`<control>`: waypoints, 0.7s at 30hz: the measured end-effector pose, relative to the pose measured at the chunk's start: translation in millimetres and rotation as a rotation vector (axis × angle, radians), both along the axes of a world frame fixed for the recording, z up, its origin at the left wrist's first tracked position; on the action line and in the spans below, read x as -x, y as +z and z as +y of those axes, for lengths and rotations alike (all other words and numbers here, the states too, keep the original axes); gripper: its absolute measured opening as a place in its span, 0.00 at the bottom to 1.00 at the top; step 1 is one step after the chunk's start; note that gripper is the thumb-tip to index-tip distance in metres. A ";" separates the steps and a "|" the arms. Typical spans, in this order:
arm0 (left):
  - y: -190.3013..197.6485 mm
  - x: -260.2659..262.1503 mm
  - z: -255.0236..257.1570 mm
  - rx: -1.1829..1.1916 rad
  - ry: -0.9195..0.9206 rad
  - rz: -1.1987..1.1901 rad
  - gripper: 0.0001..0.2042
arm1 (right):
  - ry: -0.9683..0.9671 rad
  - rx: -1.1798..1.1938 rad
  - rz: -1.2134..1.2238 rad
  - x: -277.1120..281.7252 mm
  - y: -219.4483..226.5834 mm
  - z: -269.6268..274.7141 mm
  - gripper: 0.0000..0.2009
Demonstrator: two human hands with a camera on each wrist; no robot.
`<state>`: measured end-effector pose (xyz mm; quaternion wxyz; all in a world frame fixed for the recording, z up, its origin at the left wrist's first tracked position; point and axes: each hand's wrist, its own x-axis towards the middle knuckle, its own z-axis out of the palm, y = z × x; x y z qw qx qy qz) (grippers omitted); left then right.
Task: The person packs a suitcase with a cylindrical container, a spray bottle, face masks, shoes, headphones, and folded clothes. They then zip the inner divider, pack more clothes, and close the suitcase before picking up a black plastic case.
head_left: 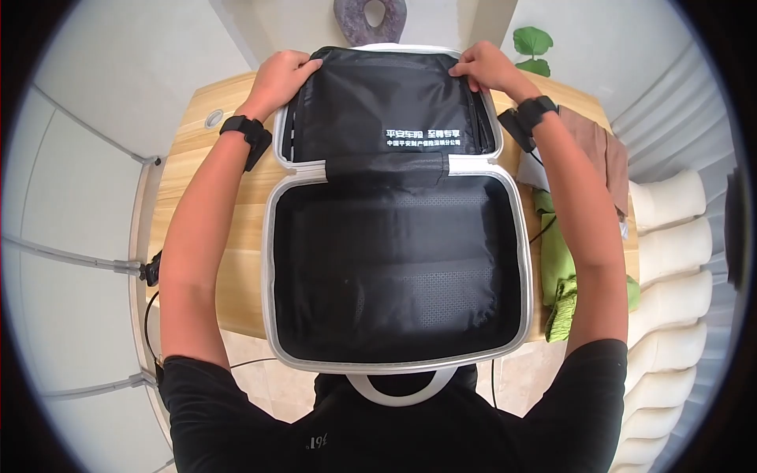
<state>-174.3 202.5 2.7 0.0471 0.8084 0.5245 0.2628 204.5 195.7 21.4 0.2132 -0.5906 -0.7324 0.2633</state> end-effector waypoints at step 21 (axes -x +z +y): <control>-8.3 -147.1 -65.4 -0.199 -0.617 0.455 0.34 | 0.253 -0.163 -0.285 -11.6 32.5 -125.1 0.12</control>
